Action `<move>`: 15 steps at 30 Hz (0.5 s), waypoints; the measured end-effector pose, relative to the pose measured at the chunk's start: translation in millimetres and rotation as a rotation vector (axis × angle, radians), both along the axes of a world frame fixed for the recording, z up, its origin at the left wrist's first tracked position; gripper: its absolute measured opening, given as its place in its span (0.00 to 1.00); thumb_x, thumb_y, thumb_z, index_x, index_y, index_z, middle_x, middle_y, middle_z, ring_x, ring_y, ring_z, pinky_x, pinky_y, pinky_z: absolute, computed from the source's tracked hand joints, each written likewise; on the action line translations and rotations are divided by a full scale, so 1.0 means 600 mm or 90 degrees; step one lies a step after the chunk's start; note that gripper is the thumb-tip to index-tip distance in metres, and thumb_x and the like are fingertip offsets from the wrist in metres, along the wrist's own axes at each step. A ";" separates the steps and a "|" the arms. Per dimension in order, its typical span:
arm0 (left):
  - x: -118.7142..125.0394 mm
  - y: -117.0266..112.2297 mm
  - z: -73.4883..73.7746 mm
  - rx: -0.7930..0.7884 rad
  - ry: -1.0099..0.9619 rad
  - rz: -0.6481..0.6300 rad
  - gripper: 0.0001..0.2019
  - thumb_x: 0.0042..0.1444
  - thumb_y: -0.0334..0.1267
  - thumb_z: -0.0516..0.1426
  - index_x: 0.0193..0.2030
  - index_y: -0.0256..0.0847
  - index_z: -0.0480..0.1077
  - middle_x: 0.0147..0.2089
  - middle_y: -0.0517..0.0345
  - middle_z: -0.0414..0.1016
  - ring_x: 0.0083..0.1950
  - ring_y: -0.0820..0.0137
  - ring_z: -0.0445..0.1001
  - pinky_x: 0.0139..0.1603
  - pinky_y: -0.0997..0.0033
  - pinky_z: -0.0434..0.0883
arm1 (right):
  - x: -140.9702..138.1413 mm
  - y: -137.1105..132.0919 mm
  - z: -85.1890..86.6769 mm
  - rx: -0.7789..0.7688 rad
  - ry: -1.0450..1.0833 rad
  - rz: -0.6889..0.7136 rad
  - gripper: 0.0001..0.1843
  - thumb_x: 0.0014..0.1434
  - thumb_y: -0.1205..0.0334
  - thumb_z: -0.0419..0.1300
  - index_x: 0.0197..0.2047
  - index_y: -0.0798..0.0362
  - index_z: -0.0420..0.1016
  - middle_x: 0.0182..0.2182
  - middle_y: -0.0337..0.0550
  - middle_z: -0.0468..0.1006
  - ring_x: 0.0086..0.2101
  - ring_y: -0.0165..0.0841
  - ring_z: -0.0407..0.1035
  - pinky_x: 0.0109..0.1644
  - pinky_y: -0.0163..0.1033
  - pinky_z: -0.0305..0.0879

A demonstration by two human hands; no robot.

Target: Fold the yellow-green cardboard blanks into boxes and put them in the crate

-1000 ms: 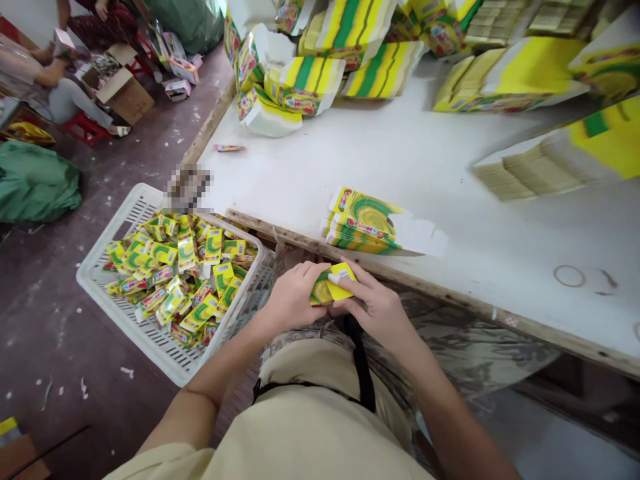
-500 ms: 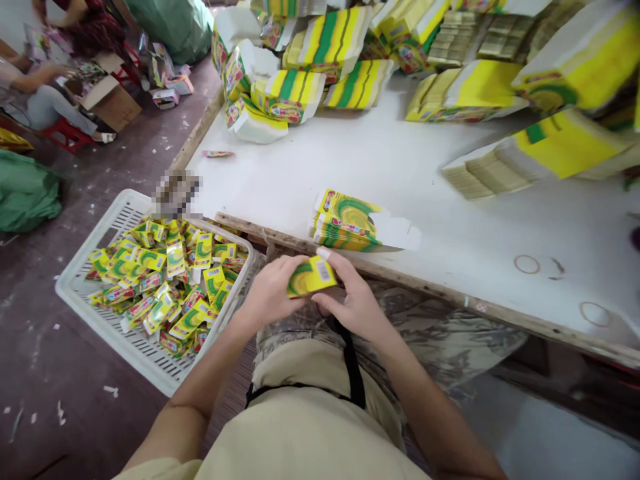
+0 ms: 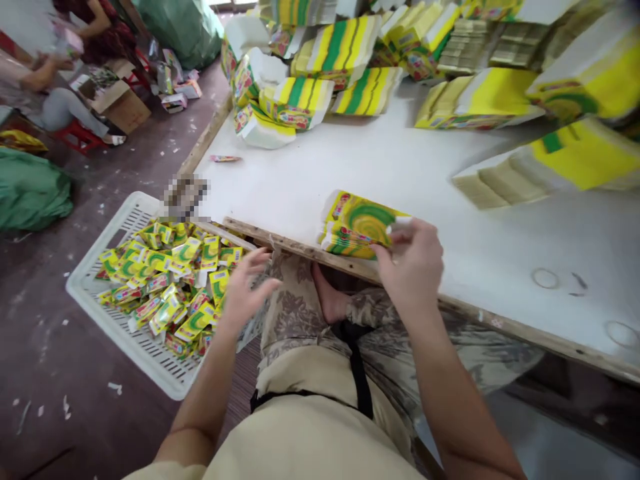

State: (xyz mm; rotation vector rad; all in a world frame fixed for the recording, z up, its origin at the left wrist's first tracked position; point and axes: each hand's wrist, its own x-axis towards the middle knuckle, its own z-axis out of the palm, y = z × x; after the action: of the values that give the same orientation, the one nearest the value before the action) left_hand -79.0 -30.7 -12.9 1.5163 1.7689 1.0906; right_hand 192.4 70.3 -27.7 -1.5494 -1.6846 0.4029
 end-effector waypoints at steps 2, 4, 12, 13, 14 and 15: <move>0.070 0.022 -0.009 0.048 -0.155 -0.145 0.48 0.44 0.57 0.67 0.68 0.46 0.50 0.63 0.41 0.64 0.63 0.54 0.67 0.57 0.53 0.71 | -0.013 -0.030 0.014 -0.053 0.133 0.058 0.25 0.52 0.60 0.67 0.50 0.49 0.62 0.36 0.42 0.72 0.37 0.41 0.70 0.44 0.49 0.68; 0.124 0.043 -0.008 0.143 -0.249 -0.210 0.55 0.35 0.63 0.68 0.68 0.48 0.49 0.62 0.41 0.64 0.61 0.52 0.68 0.54 0.53 0.72 | -0.032 -0.063 0.025 -0.149 0.304 0.219 0.24 0.53 0.58 0.68 0.49 0.46 0.61 0.34 0.39 0.71 0.33 0.36 0.69 0.36 0.42 0.69; 0.182 0.062 0.048 0.291 -0.300 0.026 0.19 0.55 0.51 0.62 0.46 0.45 0.63 0.35 0.61 0.62 0.34 0.74 0.64 0.38 0.70 0.68 | -0.086 -0.122 0.029 -0.280 0.586 0.417 0.18 0.62 0.55 0.61 0.54 0.43 0.64 0.38 0.40 0.69 0.36 0.33 0.66 0.41 0.41 0.69; 0.181 0.058 0.049 0.285 -0.278 0.056 0.18 0.55 0.49 0.62 0.46 0.44 0.63 0.35 0.61 0.61 0.34 0.74 0.64 0.37 0.70 0.67 | -0.086 -0.120 0.024 -0.285 0.576 0.430 0.17 0.63 0.55 0.60 0.54 0.44 0.65 0.39 0.41 0.69 0.36 0.34 0.66 0.41 0.41 0.69; 0.180 0.054 0.048 0.270 -0.273 0.073 0.18 0.54 0.48 0.63 0.46 0.44 0.63 0.35 0.61 0.61 0.33 0.74 0.63 0.36 0.70 0.67 | -0.085 -0.118 0.018 -0.293 0.570 0.448 0.18 0.63 0.55 0.60 0.55 0.44 0.65 0.39 0.41 0.69 0.36 0.34 0.66 0.41 0.41 0.69; 0.180 0.051 0.046 0.250 -0.286 0.078 0.20 0.54 0.50 0.63 0.46 0.44 0.62 0.35 0.61 0.60 0.33 0.74 0.62 0.35 0.70 0.66 | -0.084 -0.117 0.012 -0.299 0.571 0.466 0.18 0.62 0.55 0.60 0.55 0.44 0.65 0.39 0.41 0.69 0.36 0.34 0.66 0.41 0.41 0.69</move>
State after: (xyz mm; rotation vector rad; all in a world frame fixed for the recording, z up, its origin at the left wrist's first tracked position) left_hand 29.0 -0.3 14.6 1.2454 1.4024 1.7643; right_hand 141.8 0.2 -20.5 -0.7261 -1.3761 1.6813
